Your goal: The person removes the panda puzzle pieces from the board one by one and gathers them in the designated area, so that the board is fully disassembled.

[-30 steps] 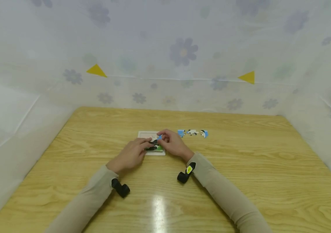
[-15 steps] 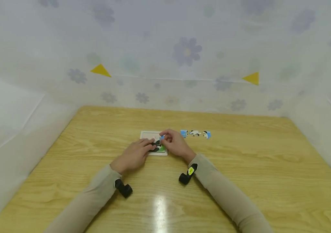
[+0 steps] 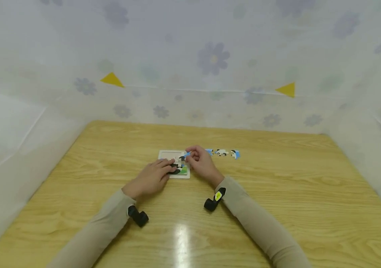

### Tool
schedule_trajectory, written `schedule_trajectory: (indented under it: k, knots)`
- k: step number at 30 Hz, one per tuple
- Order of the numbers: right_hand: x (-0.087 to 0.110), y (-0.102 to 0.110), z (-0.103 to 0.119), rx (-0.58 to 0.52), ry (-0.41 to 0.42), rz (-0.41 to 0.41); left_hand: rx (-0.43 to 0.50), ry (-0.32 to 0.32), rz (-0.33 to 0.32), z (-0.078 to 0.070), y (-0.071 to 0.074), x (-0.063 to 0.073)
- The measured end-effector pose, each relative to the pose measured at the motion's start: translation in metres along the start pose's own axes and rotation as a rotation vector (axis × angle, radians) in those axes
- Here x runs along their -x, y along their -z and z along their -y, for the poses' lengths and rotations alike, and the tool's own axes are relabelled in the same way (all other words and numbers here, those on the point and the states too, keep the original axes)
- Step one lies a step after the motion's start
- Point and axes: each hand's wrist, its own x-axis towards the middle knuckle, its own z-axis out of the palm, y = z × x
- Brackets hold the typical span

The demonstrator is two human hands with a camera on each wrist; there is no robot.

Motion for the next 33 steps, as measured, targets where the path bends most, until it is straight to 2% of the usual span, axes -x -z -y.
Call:
schedule_trajectory:
  k: [7, 15, 22, 24, 29, 33]
  knots:
    - [0.014, 0.007, -0.014, 0.269, 0.157, -0.088, 0.005, -0.015, 0.017, 0.002, -0.003, 0.002]
    - [0.031, 0.027, -0.019, 0.379, 0.27, -0.11, 0.008, -0.013, -0.013, 0.005, -0.003, 0.006]
    - [0.043, 0.052, -0.024, 0.473, 0.305, -0.163, 0.017, -0.022, -0.009, 0.005, -0.002, 0.003]
    - [0.046, 0.06, -0.024, 0.543, 0.31, -0.188, 0.021, -0.024, -0.014, 0.005, -0.003, 0.002]
    - [0.055, 0.08, -0.025, 0.726, 0.245, -0.218, 0.02, -0.024, -0.013, 0.006, -0.004, 0.002]
    - [0.063, 0.098, -0.029, 0.773, 0.182, -0.261, 0.019, -0.02, -0.011, 0.007, -0.005, 0.002]
